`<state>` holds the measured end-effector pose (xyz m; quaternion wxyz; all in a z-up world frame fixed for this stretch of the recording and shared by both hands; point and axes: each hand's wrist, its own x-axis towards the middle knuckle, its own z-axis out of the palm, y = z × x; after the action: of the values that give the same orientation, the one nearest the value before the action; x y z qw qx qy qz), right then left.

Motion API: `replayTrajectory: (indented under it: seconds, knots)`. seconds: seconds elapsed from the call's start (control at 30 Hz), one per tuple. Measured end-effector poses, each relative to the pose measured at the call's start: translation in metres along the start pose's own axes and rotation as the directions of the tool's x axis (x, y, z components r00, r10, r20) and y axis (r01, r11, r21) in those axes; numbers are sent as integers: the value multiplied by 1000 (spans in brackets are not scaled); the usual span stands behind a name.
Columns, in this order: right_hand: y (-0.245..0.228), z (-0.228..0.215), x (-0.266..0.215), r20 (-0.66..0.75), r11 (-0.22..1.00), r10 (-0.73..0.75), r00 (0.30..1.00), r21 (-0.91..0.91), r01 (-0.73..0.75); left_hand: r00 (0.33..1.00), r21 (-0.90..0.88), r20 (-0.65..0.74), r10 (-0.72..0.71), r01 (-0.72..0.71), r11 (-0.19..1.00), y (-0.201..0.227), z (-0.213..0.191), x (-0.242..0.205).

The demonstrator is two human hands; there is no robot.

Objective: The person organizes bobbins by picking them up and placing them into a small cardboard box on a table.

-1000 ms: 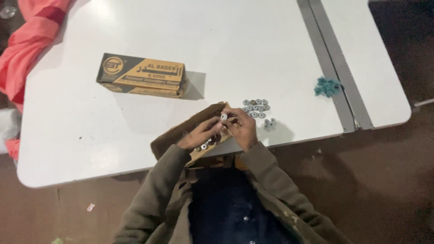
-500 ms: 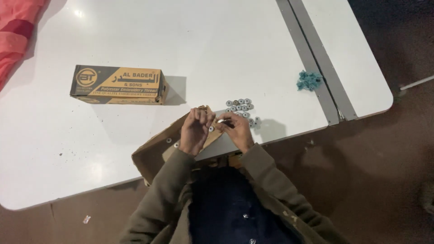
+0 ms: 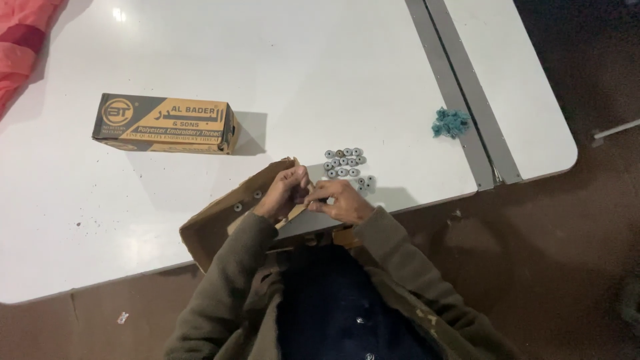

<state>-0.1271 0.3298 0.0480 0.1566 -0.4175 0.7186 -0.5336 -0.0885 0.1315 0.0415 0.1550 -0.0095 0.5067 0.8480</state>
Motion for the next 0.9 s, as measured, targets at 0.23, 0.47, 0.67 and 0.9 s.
replayTrajectory:
  seconds: [0.23, 0.47, 0.67, 0.9]
  knots:
    - [1, -18, 3, 65, 989, 22, 998, 147, -31, 989, 3, 1, -149, 149, 989, 27, 8, -1]
    - [65, -69, -36, -232, 899, 402, 886, -86, -430, 989, 928, -124, 84, 85, 362, -3, -42, 3]
    - [105, -73, -42, -220, 699, 551, 805, -405, -589, 964, 954, -263, -25, 264, 139, -12, -45, -6]
    - [119, -54, -36, -113, 579, 630, 768, -591, -562, 929, 926, -344, -136, 359, 115, -1, -31, -16]
